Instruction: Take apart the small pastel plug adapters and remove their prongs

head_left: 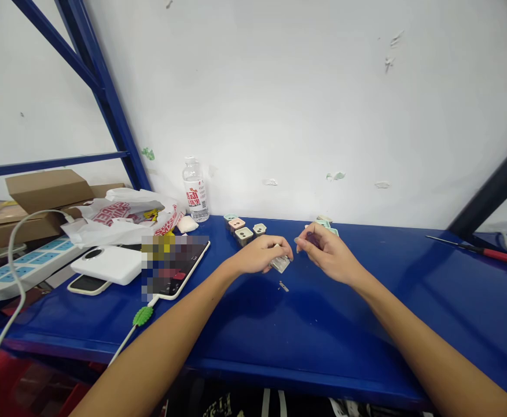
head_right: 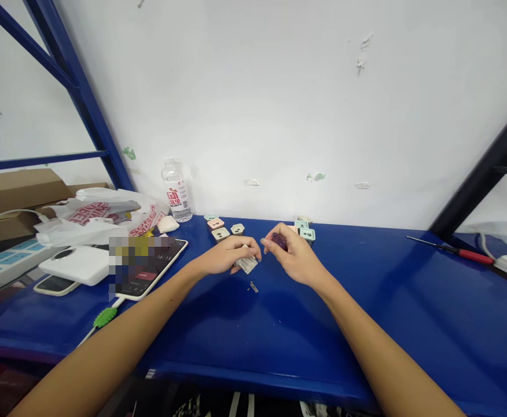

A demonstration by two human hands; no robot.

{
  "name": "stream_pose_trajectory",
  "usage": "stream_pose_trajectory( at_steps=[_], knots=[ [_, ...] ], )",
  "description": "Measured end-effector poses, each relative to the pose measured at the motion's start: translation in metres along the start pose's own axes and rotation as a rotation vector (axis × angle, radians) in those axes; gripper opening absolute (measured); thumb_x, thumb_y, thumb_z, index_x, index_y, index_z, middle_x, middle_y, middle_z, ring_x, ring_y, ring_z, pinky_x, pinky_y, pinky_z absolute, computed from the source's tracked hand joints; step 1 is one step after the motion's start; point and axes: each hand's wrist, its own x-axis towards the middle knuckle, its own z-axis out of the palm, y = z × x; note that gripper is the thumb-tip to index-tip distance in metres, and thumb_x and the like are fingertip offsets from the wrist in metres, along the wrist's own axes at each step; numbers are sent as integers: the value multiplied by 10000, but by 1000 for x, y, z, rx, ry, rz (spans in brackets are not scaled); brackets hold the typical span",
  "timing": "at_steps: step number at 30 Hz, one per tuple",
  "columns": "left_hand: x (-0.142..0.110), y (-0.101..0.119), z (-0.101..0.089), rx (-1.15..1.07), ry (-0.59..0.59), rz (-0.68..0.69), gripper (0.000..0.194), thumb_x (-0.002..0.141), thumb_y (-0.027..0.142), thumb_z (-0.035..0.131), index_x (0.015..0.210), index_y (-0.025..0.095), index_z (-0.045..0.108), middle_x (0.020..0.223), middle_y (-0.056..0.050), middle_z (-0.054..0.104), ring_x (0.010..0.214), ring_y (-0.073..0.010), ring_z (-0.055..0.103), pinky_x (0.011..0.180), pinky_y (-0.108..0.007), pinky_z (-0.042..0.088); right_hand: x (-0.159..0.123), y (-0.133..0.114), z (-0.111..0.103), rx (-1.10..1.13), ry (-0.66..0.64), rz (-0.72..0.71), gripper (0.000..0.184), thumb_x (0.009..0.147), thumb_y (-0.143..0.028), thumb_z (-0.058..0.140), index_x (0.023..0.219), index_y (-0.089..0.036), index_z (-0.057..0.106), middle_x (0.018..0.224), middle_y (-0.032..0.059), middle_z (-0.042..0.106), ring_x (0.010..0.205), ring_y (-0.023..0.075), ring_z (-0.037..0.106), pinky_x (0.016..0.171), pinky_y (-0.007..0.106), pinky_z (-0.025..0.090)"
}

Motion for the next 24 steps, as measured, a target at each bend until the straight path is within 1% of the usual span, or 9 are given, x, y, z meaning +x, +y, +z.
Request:
stream_pose_trajectory(
  at_steps=[2,4,7,10,11,13,16,20,24],
  knots=[
    [1,-1,3,-34,-35,-5,235,835,328,482,808,130,605,539,49,483,363,-49,396,358,-181,305,0,-1,0,-43,2,-13,277,854,-462,596,806,-193,548,635,-34,511,508,89,403,478,243,330],
    [2,-3,5,-72,-52,-3,258,841,350,476,813,130,607,522,49,483,358,-50,389,361,-183,298,1,-3,0,-62,9,-26,292,815,-466,639,783,-179,594,659,-11,545,562,109,452,525,261,366],
    [5,-6,4,-132,22,-15,288,857,396,466,820,137,586,543,40,506,369,-47,413,364,-172,294,1,-6,0,-45,39,-9,323,762,-493,678,775,-173,639,706,22,592,620,140,506,564,283,403],
    [6,-8,2,-190,98,6,321,845,445,525,959,148,566,611,27,535,459,-71,505,402,-168,360,2,-8,-2,-43,94,49,362,729,-536,687,802,-182,670,660,13,573,536,122,453,483,271,357],
    [5,-8,1,-205,97,32,356,818,435,581,1032,152,555,663,16,557,523,-86,543,438,-176,402,2,-9,-3,-42,106,65,375,730,-549,678,816,-183,677,629,4,554,500,111,418,456,267,328],
    [4,-9,0,-220,91,93,491,734,348,707,1153,165,526,815,-16,597,689,-113,594,562,-210,486,2,-9,-5,-18,108,80,393,745,-562,656,836,-180,682,584,-12,525,454,95,365,431,264,287],
    [3,-11,1,-220,125,144,606,675,216,759,1223,185,502,986,-44,597,869,-138,596,753,-271,513,3,-8,-5,7,87,79,380,751,-545,660,832,-173,675,614,-6,544,469,95,388,447,264,302],
    [3,-11,4,-129,177,167,530,723,163,702,1215,168,507,1074,-73,582,935,-158,602,841,-318,506,4,-1,-3,7,106,72,378,719,-505,709,907,-182,653,744,25,605,636,145,530,555,276,396],
    [4,-11,4,3,204,210,438,747,158,670,1169,158,553,1181,-106,529,993,-183,599,868,-338,514,3,3,-2,-30,116,79,409,713,-521,710,932,-186,623,793,44,637,754,187,587,672,315,448]
  ],
)
